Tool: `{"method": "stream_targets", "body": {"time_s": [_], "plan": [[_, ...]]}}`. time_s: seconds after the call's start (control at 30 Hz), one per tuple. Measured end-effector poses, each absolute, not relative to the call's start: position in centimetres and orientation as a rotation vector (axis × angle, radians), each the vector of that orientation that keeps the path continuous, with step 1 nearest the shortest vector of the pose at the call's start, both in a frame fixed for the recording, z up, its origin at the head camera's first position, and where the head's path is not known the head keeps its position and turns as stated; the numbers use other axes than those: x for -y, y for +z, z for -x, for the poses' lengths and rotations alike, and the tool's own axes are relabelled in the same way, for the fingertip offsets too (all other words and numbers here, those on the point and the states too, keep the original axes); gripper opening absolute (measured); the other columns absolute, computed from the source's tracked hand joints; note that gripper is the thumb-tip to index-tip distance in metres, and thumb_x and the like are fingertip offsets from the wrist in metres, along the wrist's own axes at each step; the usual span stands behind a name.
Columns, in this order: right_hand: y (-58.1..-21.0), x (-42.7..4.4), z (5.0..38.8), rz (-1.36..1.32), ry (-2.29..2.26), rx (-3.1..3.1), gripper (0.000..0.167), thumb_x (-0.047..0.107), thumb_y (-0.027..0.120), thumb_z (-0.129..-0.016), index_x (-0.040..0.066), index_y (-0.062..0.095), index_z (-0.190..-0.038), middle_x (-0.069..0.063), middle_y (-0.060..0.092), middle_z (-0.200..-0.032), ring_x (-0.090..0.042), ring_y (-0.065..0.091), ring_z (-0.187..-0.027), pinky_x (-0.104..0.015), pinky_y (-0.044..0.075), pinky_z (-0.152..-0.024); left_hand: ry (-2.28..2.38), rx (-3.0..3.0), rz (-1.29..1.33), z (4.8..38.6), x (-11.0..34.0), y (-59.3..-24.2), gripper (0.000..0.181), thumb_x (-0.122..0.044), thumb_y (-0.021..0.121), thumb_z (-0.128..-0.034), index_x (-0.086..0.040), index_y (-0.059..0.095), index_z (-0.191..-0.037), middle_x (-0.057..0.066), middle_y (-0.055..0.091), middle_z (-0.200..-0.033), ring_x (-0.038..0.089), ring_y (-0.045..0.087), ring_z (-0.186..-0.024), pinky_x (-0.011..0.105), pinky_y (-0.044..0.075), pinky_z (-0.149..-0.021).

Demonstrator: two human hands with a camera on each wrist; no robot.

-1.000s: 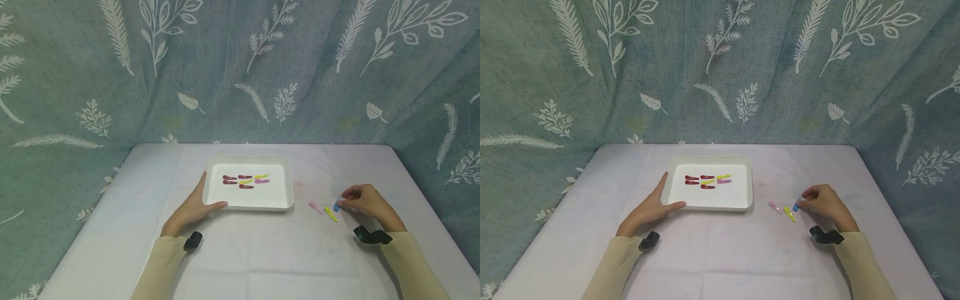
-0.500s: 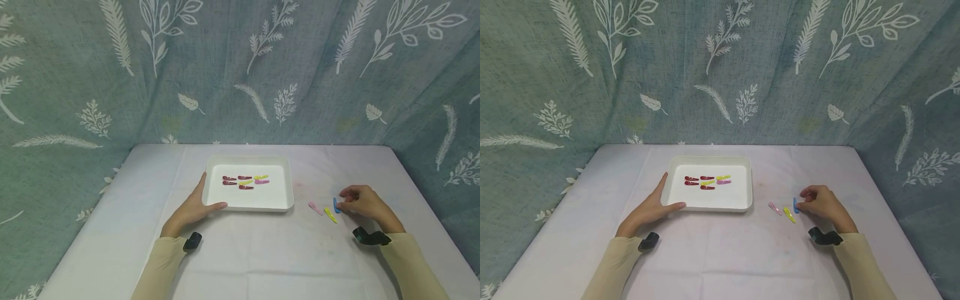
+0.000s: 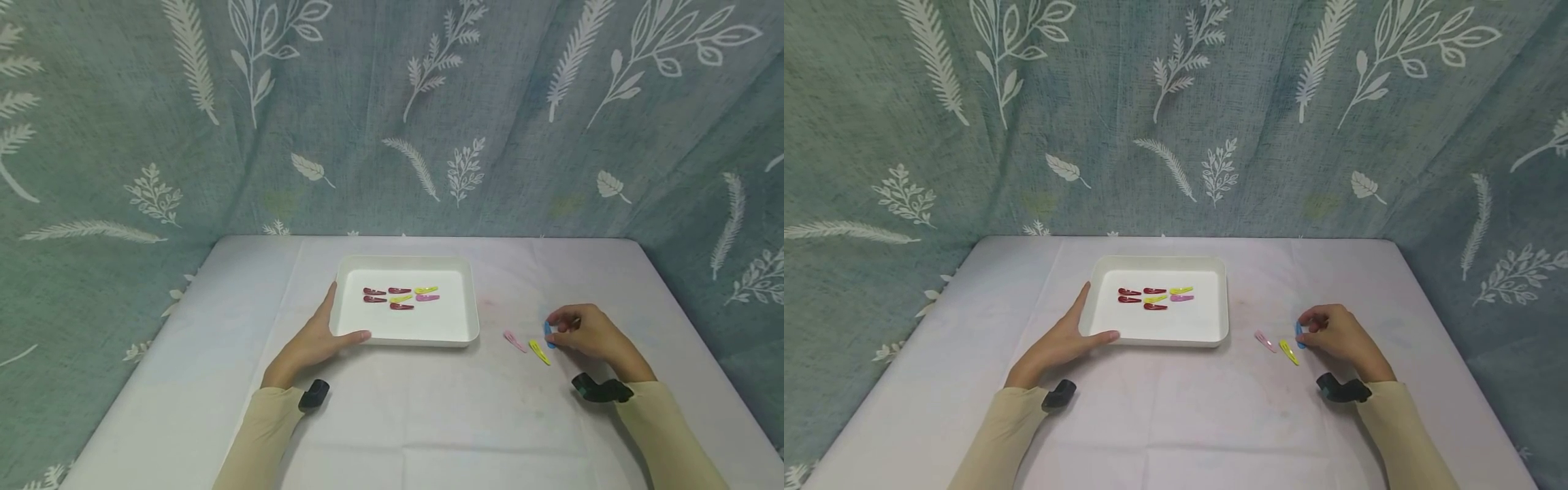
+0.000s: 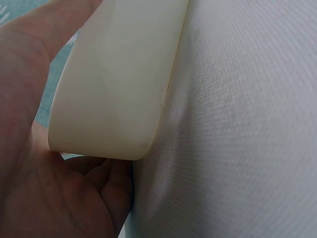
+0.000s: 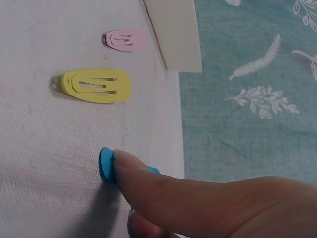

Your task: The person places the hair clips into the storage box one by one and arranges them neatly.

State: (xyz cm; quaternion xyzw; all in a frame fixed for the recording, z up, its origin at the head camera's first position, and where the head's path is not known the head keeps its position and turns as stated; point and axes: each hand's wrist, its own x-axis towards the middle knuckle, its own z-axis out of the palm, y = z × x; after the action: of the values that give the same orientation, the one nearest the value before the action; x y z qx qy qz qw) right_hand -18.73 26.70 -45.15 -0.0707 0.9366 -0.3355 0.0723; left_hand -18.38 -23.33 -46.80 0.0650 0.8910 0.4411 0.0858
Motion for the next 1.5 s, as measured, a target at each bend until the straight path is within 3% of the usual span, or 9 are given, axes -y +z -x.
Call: {"method": "stream_targets", "body": {"time_s": [0.37,0.73,0.93,1.3,1.5], "plan": [[-45.26,-26.77,18.76,0.225,-1.032,-2.796,0.035,0.004,0.081,-0.084,-0.008,0.07,-0.115,-0.009,0.061,-0.084,-0.016,0.052,-0.07,-0.026,0.043,-0.055,1.306,-2.653,-0.178,18.3,23.3,-46.74,0.132,-0.06,0.084,-0.078,-0.031,-0.008,-0.167,0.001,0.013,-0.176,0.032,0.022,-0.16,0.067,0.026,-0.123],[-44.96,-26.97,18.65,0.162,-0.981,-2.824,0.019,0.007,0.073,-0.092,-0.006,0.072,-0.105,-0.012,0.067,-0.087,-0.019,0.055,-0.076,-0.027,0.046,-0.06,1.338,-2.641,-0.194,18.27,23.18,-46.68,0.13,-0.057,0.085,-0.0786,-0.031,-0.006,-0.167,0.001,0.015,-0.175,0.031,0.023,-0.16,0.066,0.025,-0.124],[-44.98,-27.15,18.86,0.062,-0.986,-2.803,0.023,0.015,0.067,-0.099,-0.006,0.072,-0.108,-0.012,0.069,-0.087,-0.018,0.058,-0.074,-0.028,0.049,-0.057,1.313,-2.645,-0.172,18.27,23.25,-46.63,0.131,-0.06,0.084,-0.0783,-0.031,-0.009,-0.167,0.002,0.011,-0.176,0.032,0.02,-0.16,0.066,0.025,-0.124],[-45.22,-27.41,19.18,-0.018,-1.103,-2.726,0.026,0.017,0.065,-0.101,-0.006,0.07,-0.112,-0.013,0.074,-0.091,-0.019,0.064,-0.078,-0.03,0.053,-0.062,1.323,-2.647,-0.196,18.25,23.2,-46.61,0.131,-0.059,0.085,-0.0787,-0.029,-0.007,-0.167,0.001,0.011,-0.176,0.031,0.02,-0.161,0.066,0.026,-0.124],[-45.01,-27.31,19.1,-0.027,-1.149,-2.687,0.032,0.023,0.066,-0.102,-0.003,0.07,-0.12,-0.014,0.076,-0.102,-0.016,0.064,-0.083,-0.028,0.053,-0.064,1.329,-2.639,-0.191,18.19,23.22,-46.58,0.131,-0.059,0.085,-0.0786,-0.031,-0.008,-0.167,0.0,0.012,-0.176,0.031,0.021,-0.16,0.066,0.026,-0.124]]}}
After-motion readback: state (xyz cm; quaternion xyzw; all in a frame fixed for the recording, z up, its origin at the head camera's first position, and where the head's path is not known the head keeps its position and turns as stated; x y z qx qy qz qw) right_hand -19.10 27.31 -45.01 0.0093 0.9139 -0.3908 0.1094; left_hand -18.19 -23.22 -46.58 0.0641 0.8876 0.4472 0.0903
